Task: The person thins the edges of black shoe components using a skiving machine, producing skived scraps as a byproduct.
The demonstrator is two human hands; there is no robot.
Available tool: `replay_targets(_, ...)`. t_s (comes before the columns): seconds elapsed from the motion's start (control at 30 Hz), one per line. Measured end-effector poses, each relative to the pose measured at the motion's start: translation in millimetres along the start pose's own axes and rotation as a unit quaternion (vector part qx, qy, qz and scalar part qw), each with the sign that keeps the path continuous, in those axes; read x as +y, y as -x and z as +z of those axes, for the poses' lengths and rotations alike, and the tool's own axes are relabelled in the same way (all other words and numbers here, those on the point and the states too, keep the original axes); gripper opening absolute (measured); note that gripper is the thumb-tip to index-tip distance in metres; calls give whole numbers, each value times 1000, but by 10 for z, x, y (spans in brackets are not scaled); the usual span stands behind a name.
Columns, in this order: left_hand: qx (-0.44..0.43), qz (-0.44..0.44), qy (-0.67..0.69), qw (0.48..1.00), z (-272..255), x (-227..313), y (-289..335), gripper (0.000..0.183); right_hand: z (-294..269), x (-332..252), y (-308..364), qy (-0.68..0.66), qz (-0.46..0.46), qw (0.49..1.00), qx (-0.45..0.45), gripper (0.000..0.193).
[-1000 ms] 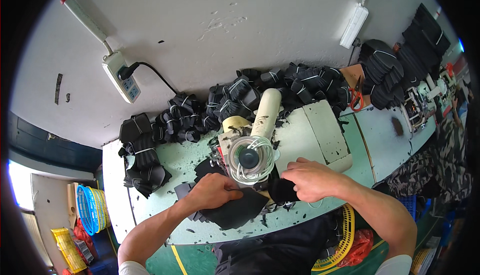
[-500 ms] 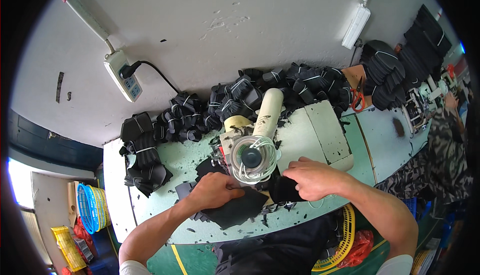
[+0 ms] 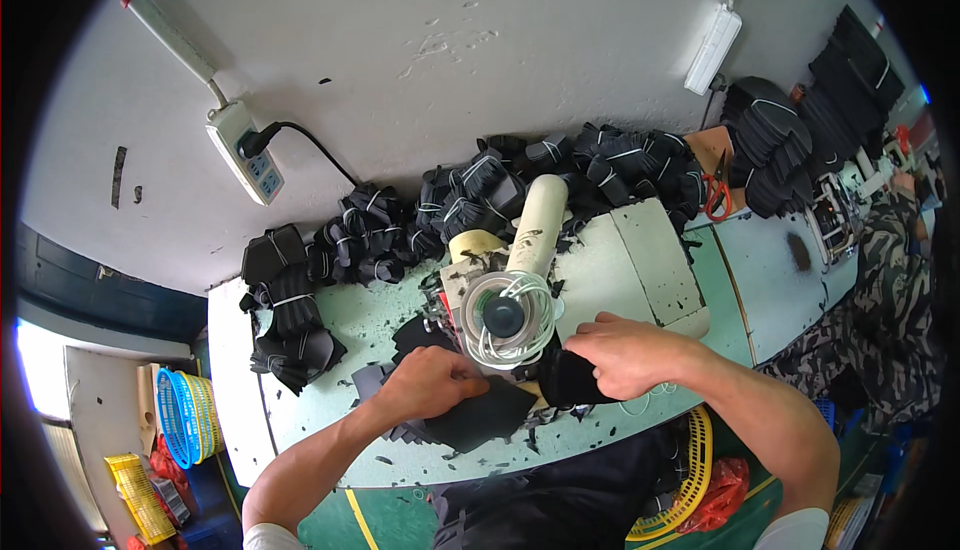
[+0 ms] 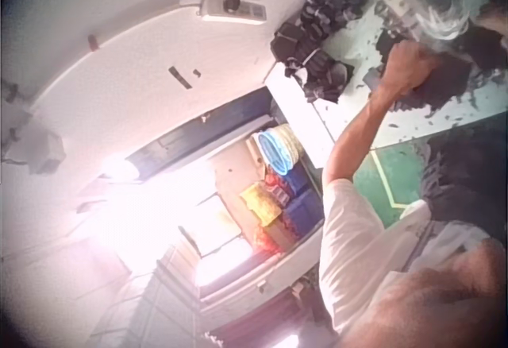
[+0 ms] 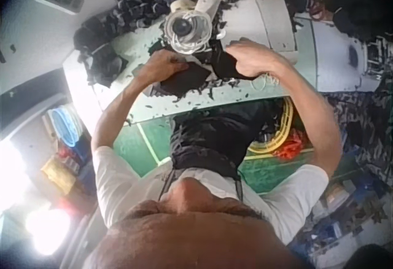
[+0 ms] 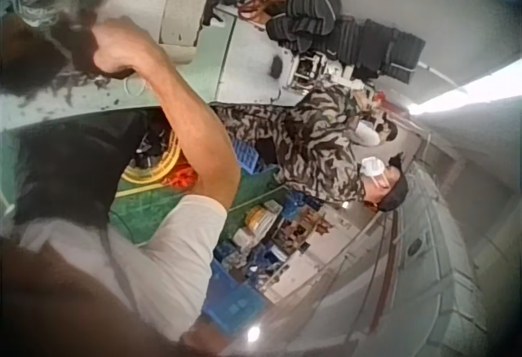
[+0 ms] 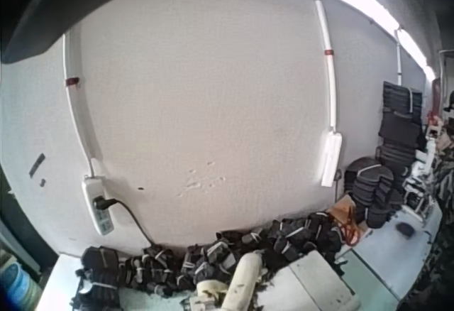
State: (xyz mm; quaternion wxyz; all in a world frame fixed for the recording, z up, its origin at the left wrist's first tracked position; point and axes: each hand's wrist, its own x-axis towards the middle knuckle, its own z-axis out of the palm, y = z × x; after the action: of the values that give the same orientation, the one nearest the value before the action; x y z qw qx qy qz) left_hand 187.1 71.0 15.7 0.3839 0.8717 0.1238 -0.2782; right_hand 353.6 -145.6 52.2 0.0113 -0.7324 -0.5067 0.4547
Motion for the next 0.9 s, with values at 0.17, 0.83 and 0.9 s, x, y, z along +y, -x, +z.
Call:
replay_targets(0.17, 111, 94, -99, 985, 250, -47, -280, 33, -110, 10, 14, -16, -84, 996, -5, 53)
replay_targets(0.83, 221, 142, -83, 961, 375, -71, -317, 33, -42, -75, -75, -40, -81, 996, -4, 53)
replay_targets(0.9, 128, 54, 16, 990, 287, -53, -247, 31, -6, -78, -135, -29, -56, 998, 3, 53)
